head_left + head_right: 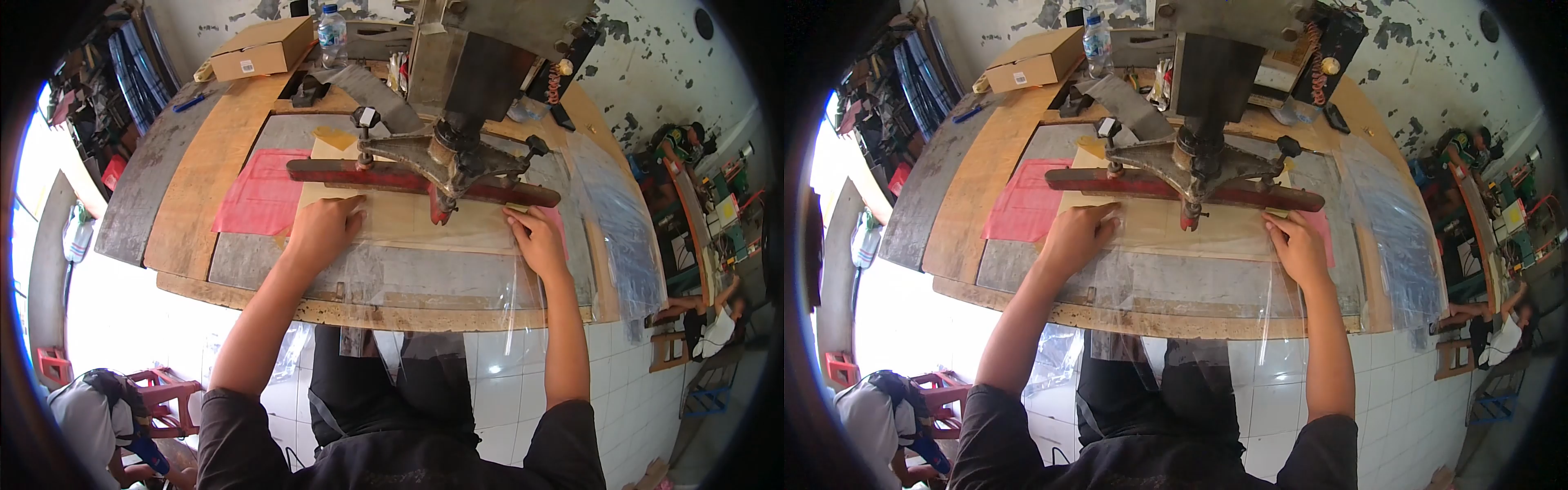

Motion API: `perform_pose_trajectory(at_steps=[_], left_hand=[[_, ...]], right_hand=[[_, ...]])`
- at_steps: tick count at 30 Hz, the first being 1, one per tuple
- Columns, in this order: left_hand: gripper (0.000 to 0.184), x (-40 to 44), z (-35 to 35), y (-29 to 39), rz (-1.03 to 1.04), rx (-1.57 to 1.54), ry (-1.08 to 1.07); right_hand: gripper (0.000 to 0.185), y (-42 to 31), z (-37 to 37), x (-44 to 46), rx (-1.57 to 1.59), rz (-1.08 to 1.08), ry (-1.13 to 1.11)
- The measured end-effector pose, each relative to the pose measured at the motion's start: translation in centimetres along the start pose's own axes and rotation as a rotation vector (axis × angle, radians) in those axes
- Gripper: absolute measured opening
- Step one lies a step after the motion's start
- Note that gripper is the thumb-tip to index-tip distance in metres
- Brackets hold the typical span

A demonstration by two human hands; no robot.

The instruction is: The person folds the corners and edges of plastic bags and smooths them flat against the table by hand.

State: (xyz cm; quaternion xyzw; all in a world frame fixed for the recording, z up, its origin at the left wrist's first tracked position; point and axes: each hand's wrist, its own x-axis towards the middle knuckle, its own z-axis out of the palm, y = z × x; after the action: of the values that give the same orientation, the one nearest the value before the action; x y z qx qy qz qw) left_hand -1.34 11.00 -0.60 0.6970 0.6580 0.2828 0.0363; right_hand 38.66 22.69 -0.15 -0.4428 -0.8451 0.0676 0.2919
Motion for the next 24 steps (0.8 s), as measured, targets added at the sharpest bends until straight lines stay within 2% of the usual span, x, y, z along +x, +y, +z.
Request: perform_pose_trajectory(at_steps=[9, 11, 13, 16, 18, 19, 20, 21, 24], left_hand=[[0.037, 0.0, -0.4, 0.5, -0.063, 0.011, -0.08], [0.036, 0.0, 0.3, -0.1, -0.016, 0.021, -0.044], [0.034, -0.4, 0.1, -0.2, 0.033, 0.032, -0.013], [0.031, -1.2, -1.0, 0.3, 0.069, 0.009, -0.067], [0.027, -3.3, -2.2, 1.8, -0.042, -0.06, -0.065], [0.027, -4.3, -2.3, 2.0, -0.03, -0.059, -0.068], [0.024, -5.4, -2.3, 2.0, 0.004, -0.068, 0.024], [0.02, -6.4, -2.4, 2.2, 0.035, -0.08, 0.115], [0.017, -8.4, -3.2, 3.4, 0.036, -0.147, 0.183]], right_hand=[[0.024, -0.4, -0.2, -0.5, -0.022, -0.001, 0.009], [0.023, -0.6, -0.7, -0.6, -0.015, 0.007, 0.009], [0.023, -0.9, -1.2, -0.9, -0.051, -0.076, -0.01], [0.024, -2.0, -2.5, -2.8, 0.021, -0.011, -0.029], [0.024, -1.9, -2.2, -5.1, 0.068, 0.0, 0.05], [0.025, -2.4, -2.3, -6.1, 0.114, 0.008, 0.117], [0.025, -3.1, -3.0, -7.5, 0.209, 0.142, 0.045], [0.025, -3.1, -3.3, -8.4, 0.206, 0.151, 0.049], [0.024, -3.2, -3.6, -10.0, 0.3, 0.196, 0.14]])
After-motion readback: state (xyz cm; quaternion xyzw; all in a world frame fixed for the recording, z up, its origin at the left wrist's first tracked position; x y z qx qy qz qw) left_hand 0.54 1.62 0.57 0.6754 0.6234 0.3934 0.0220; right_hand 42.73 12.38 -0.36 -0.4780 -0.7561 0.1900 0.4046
